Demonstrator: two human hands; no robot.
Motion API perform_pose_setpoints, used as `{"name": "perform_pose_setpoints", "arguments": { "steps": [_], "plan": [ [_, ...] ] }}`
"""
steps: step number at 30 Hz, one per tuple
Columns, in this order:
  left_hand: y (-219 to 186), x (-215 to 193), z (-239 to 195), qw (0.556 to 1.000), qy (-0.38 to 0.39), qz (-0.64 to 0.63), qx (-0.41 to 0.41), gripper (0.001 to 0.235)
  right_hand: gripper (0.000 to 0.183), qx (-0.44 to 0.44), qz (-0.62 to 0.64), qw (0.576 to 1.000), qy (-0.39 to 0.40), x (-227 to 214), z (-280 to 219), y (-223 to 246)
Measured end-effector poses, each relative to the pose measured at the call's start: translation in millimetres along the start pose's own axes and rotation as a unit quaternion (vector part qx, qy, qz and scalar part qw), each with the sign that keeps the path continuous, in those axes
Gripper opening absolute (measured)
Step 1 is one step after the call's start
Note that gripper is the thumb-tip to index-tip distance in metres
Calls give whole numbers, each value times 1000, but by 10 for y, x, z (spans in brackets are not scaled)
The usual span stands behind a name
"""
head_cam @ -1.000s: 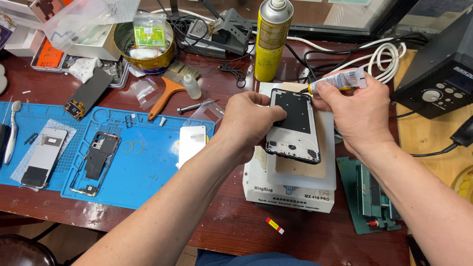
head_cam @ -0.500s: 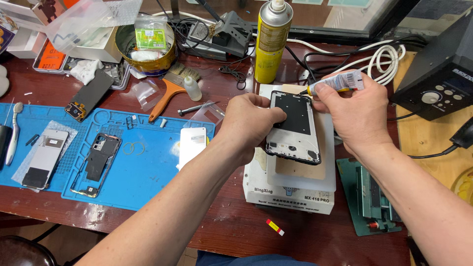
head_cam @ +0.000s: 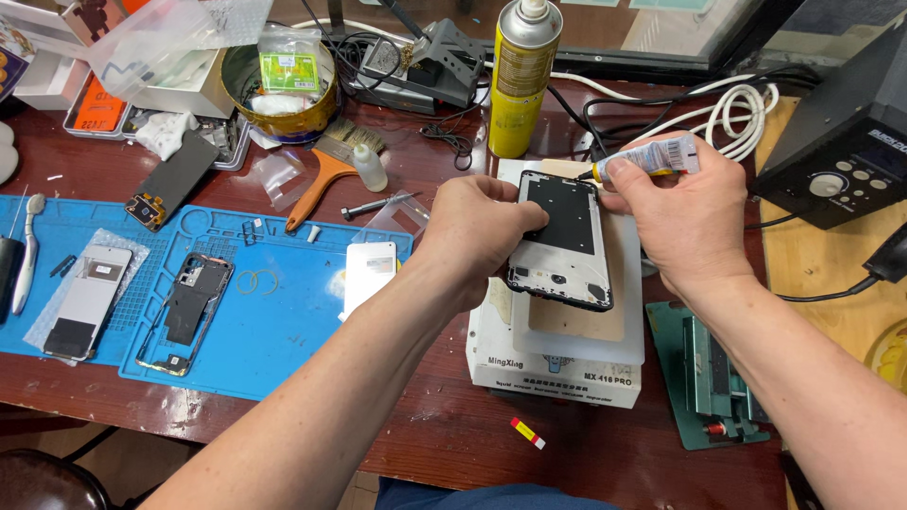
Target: The person aligns and attaches a smartphone display to the phone's internal frame, then removes a protective film from the back cover. They apply adhesive along the edges of the phone chassis and prepare to reassemble the device.
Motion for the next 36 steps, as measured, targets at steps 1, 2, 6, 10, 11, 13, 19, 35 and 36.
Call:
{"name": "perform_pose_setpoints", "arguments": {
  "steps": [1,2,6,10,11,13,19,35,36],
  "plan": [
    [3,-3,0,1000,-1,0,-1,30,8,-2,0,1000,0,0,0,1],
    [1,-2,2,1000,-2,0,-1,30,8,0,-2,1000,0,-3,2,-5],
    [2,-8,4,1000,-4,-3,-4,31,7,6,-1,1000,-2,-3,0,-15],
    [-9,-11,1,1000,-3,4,3,30,7,7,-2,1000,-2,-6,-6,-8],
    [-5,-6,1,1000,-4,0,-1,31,7,5,-6,1000,-3,-13,-8,-3],
    [-6,-8,0,1000,-3,-3,-1,30,7,0,-14,1000,-5,-15,-8,15],
    [-32,-10,6,1000,-5,0,9,29,8,2,-24,1000,-8,-26,-17,34],
    [-99,-13,-38,999,-13,15,28,37,10,-8,-46,999,-29,-140,-23,28],
    [-117,-21,-49,999,-17,22,33,38,11,-12,-45,998,-29,-143,-28,42]
  ]
}}
Point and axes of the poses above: each hand's wrist, its own z-axis towards the middle knuckle, its own x-axis out of the palm, y = z × x, the point moved 10 cm from there along z, towards the middle knuckle, and after that the axes turned 15 degrees about -y, right-handed, at the moved point
